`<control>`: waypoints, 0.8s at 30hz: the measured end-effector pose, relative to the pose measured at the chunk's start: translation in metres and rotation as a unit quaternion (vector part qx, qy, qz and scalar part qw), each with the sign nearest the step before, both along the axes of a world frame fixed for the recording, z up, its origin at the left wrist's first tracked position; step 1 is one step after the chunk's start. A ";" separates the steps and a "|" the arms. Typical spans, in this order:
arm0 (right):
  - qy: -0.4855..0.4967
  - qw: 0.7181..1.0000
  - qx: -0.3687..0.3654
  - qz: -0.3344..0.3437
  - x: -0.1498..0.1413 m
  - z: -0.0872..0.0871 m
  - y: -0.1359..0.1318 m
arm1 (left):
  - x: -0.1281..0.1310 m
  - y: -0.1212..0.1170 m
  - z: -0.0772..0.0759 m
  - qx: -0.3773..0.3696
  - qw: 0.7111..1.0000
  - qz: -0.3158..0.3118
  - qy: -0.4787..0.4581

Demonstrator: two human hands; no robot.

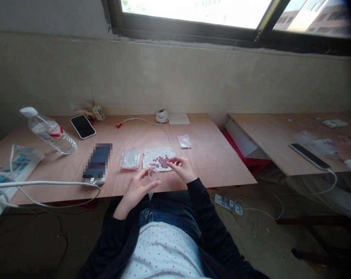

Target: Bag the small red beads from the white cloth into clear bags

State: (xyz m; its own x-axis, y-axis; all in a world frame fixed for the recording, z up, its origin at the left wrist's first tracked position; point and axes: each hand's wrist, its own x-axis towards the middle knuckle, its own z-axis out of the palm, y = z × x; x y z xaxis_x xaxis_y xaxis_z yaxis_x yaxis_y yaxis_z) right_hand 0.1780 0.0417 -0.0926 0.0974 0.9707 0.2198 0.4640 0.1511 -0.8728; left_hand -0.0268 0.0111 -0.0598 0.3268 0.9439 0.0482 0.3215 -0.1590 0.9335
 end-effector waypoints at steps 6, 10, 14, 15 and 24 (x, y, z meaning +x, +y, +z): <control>0.067 0.992 0.017 0.103 -0.027 0.038 -0.015 | 0.004 0.001 -0.005 -0.006 1.000 -0.003 -0.026; 0.078 0.993 0.029 0.081 -0.032 0.028 -0.008 | 0.002 0.003 -0.006 -0.011 0.999 0.018 -0.046; 0.011 0.998 0.033 0.045 -0.029 0.004 0.008 | -0.002 0.006 -0.009 -0.014 0.994 0.068 -0.084; -0.018 0.999 0.024 0.046 -0.029 -0.002 0.011 | -0.002 0.007 -0.010 -0.014 0.993 0.078 -0.090; -0.193 0.978 -0.055 0.056 -0.046 -0.027 0.028 | -0.003 0.007 -0.010 -0.020 0.991 0.092 -0.091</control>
State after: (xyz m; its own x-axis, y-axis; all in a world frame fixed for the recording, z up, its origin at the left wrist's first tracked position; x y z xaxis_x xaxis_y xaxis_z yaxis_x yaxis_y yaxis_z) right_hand 0.1316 0.0701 -0.1194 -0.0805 0.9904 0.1123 0.7479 0.1345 -0.6500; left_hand -0.0302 0.0179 -0.0697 0.1374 0.9892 0.0514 0.1668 -0.0743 0.9832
